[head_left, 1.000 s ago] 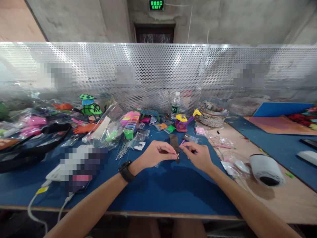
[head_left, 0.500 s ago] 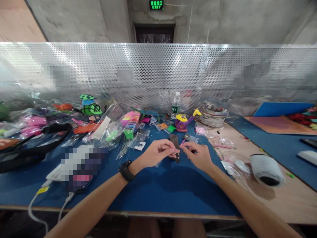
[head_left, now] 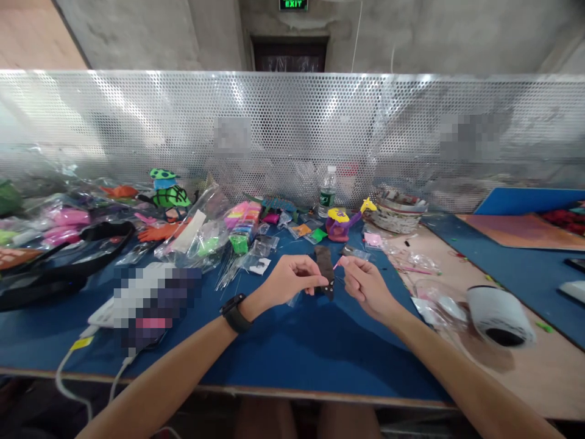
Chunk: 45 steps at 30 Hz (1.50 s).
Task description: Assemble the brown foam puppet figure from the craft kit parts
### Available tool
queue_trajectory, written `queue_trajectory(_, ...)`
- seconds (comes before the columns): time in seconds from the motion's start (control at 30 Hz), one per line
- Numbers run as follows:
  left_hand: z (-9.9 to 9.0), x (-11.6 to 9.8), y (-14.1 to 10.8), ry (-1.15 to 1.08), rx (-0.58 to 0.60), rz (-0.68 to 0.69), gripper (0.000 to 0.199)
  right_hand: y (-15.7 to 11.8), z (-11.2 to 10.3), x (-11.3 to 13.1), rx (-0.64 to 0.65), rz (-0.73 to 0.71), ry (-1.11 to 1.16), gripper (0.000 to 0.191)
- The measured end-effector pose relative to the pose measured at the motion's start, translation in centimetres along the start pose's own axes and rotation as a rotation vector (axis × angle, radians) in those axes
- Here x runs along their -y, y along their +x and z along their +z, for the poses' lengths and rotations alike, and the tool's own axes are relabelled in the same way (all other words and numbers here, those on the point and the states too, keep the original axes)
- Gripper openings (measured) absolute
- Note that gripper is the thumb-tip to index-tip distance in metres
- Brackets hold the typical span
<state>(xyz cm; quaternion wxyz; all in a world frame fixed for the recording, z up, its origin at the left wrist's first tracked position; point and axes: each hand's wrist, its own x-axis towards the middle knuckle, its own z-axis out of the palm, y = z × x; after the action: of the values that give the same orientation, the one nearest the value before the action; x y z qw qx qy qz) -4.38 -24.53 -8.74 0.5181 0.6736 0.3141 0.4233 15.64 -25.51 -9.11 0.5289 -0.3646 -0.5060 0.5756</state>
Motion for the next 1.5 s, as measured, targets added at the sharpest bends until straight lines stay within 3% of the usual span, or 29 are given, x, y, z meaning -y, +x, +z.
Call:
queue_trajectory(0.23, 0.5, 0.2, 0.1, 0.037, 0.011, -0.009, 0.025, -0.3, 0.1, 0.1, 0.003, 0.072, 0.064, 0.045)
queue_trajectory(0.63, 0.8, 1.3, 0.1, 0.038, -0.029, 0.034, 0.026, -0.3, -0.1, -0.3, 0.069, 0.029, 0.008, 0.040)
queue_trajectory(0.77, 0.5, 1.5, 0.1, 0.121, -0.130, 0.116, 0.022, -0.3, -0.3, -0.6, 0.114, 0.033, -0.003, 0.037)
queue_trajectory(0.9, 0.2, 1.3, 0.1, 0.198, -0.206, 0.302, 0.017, -0.3, -0.3, -0.5, 0.115, 0.050, -0.029, 0.038)
queue_trajectory(1.03, 0.0, 1.2, 0.2, 0.249, -0.177, 0.388, 0.016, -0.4, -0.1, -0.5, 0.136, 0.071, -0.041, 0.039)
queue_trajectory(1.5, -0.3, 1.0, 0.1, 0.397, -0.089, 0.467, 0.016, -0.6, -0.1, -0.6, 0.176, 0.093, -0.084, 0.040)
